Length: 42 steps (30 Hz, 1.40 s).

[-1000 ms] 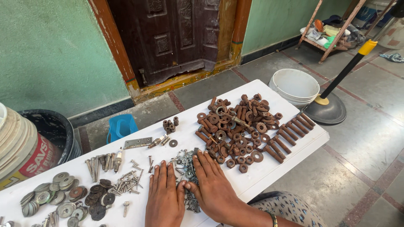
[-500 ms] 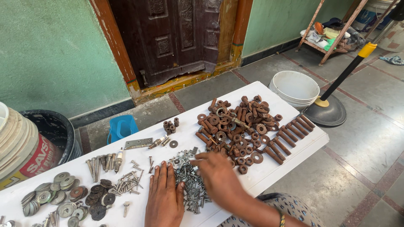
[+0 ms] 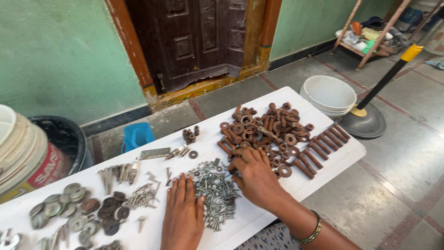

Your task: The person sorts various metal hardware items by hand on a white table, picking up and moving screws, washers, and bolts between different piles.

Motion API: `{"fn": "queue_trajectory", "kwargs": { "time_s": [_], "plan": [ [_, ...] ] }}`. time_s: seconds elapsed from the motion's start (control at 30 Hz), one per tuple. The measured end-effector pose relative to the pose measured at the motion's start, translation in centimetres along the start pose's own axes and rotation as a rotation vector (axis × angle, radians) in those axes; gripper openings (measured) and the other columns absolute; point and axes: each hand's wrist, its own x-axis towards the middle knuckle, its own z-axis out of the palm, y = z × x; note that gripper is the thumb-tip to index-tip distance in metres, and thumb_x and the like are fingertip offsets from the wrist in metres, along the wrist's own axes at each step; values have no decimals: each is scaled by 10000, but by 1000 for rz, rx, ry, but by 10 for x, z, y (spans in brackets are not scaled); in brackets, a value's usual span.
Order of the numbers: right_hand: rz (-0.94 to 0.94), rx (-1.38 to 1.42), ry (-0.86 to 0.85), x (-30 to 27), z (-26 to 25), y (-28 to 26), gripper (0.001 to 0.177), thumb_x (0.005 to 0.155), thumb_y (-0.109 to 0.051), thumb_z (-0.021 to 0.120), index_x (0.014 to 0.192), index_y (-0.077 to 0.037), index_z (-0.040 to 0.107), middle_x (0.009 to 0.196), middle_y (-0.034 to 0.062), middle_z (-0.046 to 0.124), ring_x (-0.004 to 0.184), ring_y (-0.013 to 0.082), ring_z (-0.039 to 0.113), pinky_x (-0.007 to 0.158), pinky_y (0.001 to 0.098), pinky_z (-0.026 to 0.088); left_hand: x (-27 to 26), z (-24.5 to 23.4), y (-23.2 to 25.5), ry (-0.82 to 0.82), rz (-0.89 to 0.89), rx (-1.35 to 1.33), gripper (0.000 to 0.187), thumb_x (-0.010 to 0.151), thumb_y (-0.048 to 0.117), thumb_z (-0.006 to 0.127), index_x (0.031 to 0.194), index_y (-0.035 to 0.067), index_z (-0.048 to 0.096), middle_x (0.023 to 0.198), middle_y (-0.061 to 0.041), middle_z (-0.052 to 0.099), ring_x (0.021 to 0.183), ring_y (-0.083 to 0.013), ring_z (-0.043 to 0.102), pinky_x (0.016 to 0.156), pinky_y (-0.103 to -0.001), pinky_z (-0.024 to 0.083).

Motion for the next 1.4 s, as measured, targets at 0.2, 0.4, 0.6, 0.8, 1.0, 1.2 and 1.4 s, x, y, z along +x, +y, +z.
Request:
{"fn": "queue_trajectory", "kwargs": {
  "time_s": [0.2,0.4,0.6,0.8,1.0,1.2,1.4],
  "plan": [
    [161,287,-28,8,-14,-19,144,830,-113,766,947,-42,719,1010,93,731,909,254,723,821,418,557,-7,-5,12,79,27,1,614,1038,346,413,1470,-88,365,1565,-295,303,1485,-417,216,1204,-487,134],
    [95,467,62,16,6,-52,165,860,-94,742,1000,-38,675,882,98,775,767,195,777,665,333,608,-14,-16,21,121,56,-37,634,1033,349,470,1448,-125,392,1526,-336,350,1466,-451,258,1201,-503,155],
    [20,492,-16,22,22,-92,147,854,-88,752,988,-39,715,887,109,777,775,220,762,696,354,596,-19,-26,22,134,50,-55,645,963,315,574,1414,-116,411,1506,-340,385,1445,-498,285,1185,-539,153],
    [-20,597,-143,40,32,-142,142,857,-133,756,991,-85,751,940,88,767,835,228,765,736,351,609,-20,-33,26,98,63,-164,596,928,251,554,1448,-25,459,1522,-253,454,1467,-448,318,1219,-532,174],
    [-202,467,-206,58,57,-187,129,868,-126,731,993,-111,760,916,90,782,913,282,728,804,401,560,-22,0,19,317,98,-55,855,1024,510,485,1524,-138,238,1604,-339,222,1490,-435,191,1180,-503,133],
    [-253,472,-212,78,71,-193,151,885,-95,685,1020,-102,750,1045,93,773,965,284,731,852,403,560,-21,-2,13,181,47,-133,737,1007,451,441,1488,-96,326,1575,-302,298,1499,-426,247,1213,-517,150],
    [-71,481,-49,69,51,-110,202,918,-102,679,1111,-61,719,1104,122,755,982,279,741,839,376,582,-17,-18,17,261,13,-92,643,981,356,489,1425,-105,429,1511,-334,368,1427,-500,260,1175,-548,152]
  ]
}}
